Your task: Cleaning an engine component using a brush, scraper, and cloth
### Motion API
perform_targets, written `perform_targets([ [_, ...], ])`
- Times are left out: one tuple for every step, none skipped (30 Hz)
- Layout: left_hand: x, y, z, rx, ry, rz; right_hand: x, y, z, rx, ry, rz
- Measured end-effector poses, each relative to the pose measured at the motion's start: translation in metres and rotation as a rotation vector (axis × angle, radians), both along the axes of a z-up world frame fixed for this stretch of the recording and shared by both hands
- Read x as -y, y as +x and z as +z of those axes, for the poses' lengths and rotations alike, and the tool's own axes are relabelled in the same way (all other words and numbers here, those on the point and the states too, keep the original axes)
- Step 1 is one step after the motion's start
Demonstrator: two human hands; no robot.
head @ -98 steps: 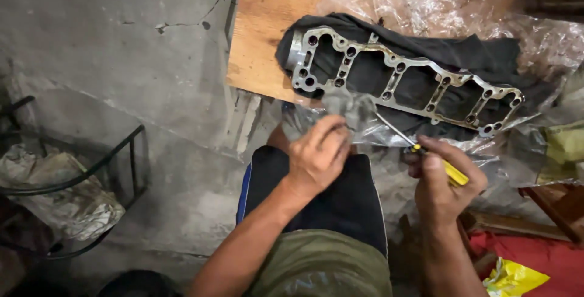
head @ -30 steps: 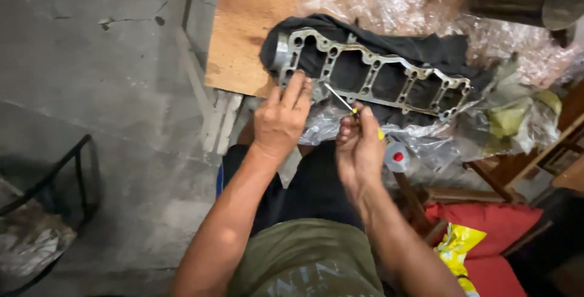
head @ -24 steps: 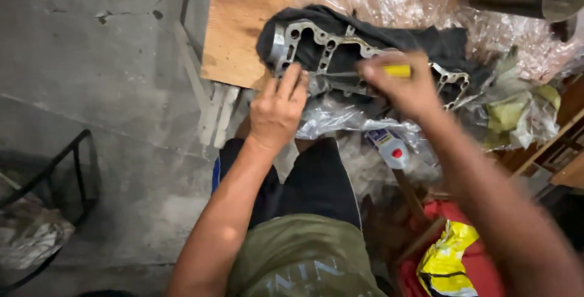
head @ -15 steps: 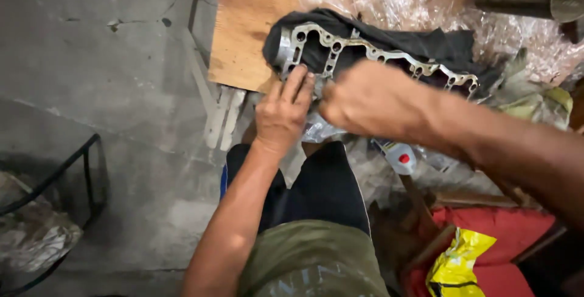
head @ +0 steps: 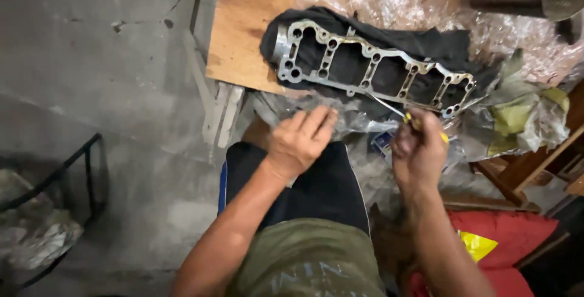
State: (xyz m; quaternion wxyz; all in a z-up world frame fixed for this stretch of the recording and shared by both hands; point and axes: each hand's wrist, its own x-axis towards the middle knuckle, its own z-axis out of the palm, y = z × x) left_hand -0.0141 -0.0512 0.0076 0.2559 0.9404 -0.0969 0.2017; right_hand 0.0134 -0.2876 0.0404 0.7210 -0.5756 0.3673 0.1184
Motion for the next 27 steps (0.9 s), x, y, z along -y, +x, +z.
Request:
perform_targets([
  [0.005,-0.007,0.003,-0.009,0.006,-0.002,0.009,-0.017,0.0,-0.009,0.006,-0.002],
  [0.011,-0.009,0.004,-0.026,-0.033,0.004,0.018,-0.029,-0.002,0.014,-0.019,-0.041],
  [0.017,-0.01,0.005,-0.042,-0.071,0.01,0.027,-0.042,-0.003,0.036,-0.044,-0.08],
  [0.022,-0.01,0.003,-0.043,-0.066,0.007,0.031,-0.044,-0.001,0.035,-0.039,-0.084],
  [0.027,-0.01,0.002,-0.048,-0.079,0.006,0.034,-0.046,0.001,0.066,-0.074,-0.085],
  [0.031,-0.011,0.001,-0.055,-0.089,0.007,0.037,-0.049,0.002,0.095,-0.106,-0.085],
  [0.034,-0.013,0.01,-0.058,-0.083,0.005,0.034,-0.046,0.009,0.092,-0.1,-0.088],
  [0.038,-0.013,0.019,-0.048,-0.159,-0.02,0.031,-0.042,0.016,0.14,-0.095,-0.075],
  [0.042,-0.013,0.027,-0.038,-0.236,-0.045,0.028,-0.037,0.023,0.188,-0.089,-0.063],
  [0.036,-0.01,0.048,-0.04,-0.232,-0.049,0.026,-0.033,0.029,0.187,-0.086,-0.067],
  [0.03,-0.007,0.068,-0.043,-0.298,-0.157,0.024,-0.03,0.035,0.175,-0.041,-0.159],
  [0.025,-0.007,0.091,-0.056,-0.37,-0.265,0.024,-0.028,0.043,0.157,-0.002,-0.249],
  [0.028,-0.006,0.099,-0.064,-0.372,-0.267,0.029,-0.029,0.046,0.148,-0.004,-0.253],
  [0.03,-0.001,0.105,-0.131,-0.425,-0.231,0.032,-0.026,0.046,0.195,-0.041,-0.21],
  [0.031,0.003,0.112,-0.198,-0.477,-0.194,0.036,-0.023,0.047,0.241,-0.078,-0.167],
  [0.033,-0.003,0.115,-0.194,-0.474,-0.196,0.038,-0.019,0.049,0.244,-0.075,-0.169],
  [0.035,-0.009,0.116,-0.248,-0.595,-0.201,0.04,-0.016,0.05,0.286,-0.103,-0.115],
  [0.039,-0.017,0.119,-0.311,-0.724,-0.207,0.045,-0.016,0.054,0.318,-0.14,-0.063],
  [0.04,-0.018,0.125,-0.318,-0.728,-0.21,0.049,-0.014,0.051,0.312,-0.146,-0.066],
  [0.04,-0.02,0.132,-0.396,-0.821,-0.149,0.052,-0.013,0.049,0.307,-0.185,-0.014],
  [0.041,-0.022,0.14,-0.476,-0.913,-0.087,0.057,-0.012,0.048,0.301,-0.223,0.039],
  [0.045,-0.027,0.124,-0.477,-0.92,-0.098,0.054,-0.012,0.046,0.303,-0.233,0.033],
  [0.049,-0.032,0.109,-0.588,-0.921,0.022,0.052,-0.01,0.045,0.341,-0.346,0.087],
  [0.054,-0.036,0.094,-0.698,-0.916,0.142,0.05,-0.008,0.042,0.379,-0.456,0.14],
  [0.057,-0.031,0.082,-0.697,-0.921,0.132,0.047,0.003,0.05,0.383,-0.464,0.134],
  [0.06,-0.029,0.072,-0.701,-0.852,0.159,0.043,0.011,0.057,0.308,-0.532,0.329],
  [0.062,-0.028,0.061,-0.705,-0.784,0.186,0.038,0.019,0.064,0.229,-0.595,0.524],
])
